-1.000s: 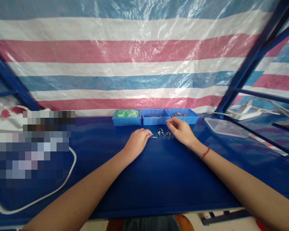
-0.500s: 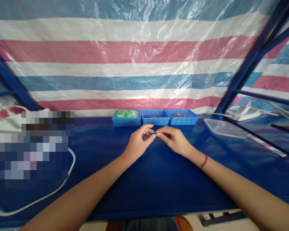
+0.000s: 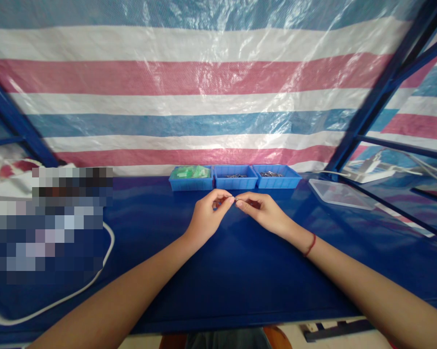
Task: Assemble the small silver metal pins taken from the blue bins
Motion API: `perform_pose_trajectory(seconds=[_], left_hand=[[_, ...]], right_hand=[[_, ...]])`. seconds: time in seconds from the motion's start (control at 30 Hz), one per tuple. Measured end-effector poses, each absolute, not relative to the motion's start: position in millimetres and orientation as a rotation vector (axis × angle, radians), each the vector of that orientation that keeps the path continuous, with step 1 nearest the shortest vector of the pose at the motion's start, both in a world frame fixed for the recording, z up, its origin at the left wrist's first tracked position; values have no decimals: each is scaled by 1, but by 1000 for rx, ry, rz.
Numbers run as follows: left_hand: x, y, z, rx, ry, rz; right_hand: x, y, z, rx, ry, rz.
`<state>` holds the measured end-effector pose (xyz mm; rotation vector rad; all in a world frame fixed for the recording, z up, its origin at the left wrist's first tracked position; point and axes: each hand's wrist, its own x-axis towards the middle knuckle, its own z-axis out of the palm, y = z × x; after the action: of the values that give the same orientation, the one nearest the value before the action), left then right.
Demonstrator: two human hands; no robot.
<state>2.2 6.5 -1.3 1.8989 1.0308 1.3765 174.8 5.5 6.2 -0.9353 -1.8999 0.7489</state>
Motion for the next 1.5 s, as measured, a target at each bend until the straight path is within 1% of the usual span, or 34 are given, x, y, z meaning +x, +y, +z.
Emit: perform_pose_trajectory(seconds=[0.07,0.17,0.4,0.53,0.63,0.73,0.8,0.87,0.97,1.1,1.2,1.27,1.33,1.43,1.5], left_hand=[[2,7,-1,1890,1027,1386],[2,6,1,1920,1053,1378],[2,7,1,2031,1042,1303],[3,7,1,2098,1013,1268],[3,7,0,2186,1014,1261],[1,10,0,2278,1077,1256],[-3,11,2,2400,1121,1187],[-7,13,4,2583,1119,1044],[-12,17,6,2791,1088,817],[-16,23,5,2868,1084,621],[-17,25,4,2881,1083,540],[-16,24,3,2894,1127,489],[-15,22,3,2915,1184,446],[-14,20,1,2934,1238,454],[-13,20,0,2888,1228,530]], right_hand=[[174,6,6,-939,-1851,793],[174,5,7,-962,-1786,726],[175,-8,22,-928,-1866,278],[176,-14,28,-852,-1996,111],[179,-11,28,-883,-2049,89],[189,3,24,-1035,-1968,168],[202,19,22,-1175,-1805,191],[220,34,20,-1326,-1592,144],[252,52,16,-1525,-1398,-109],[280,62,9,-1589,-1426,-226],[279,62,6,-1607,-1459,-280],[269,59,7,-1596,-1520,-284],[253,52,9,-1533,-1663,-204],[223,37,9,-1326,-1974,47],[204,25,7,-1184,-2143,209]])
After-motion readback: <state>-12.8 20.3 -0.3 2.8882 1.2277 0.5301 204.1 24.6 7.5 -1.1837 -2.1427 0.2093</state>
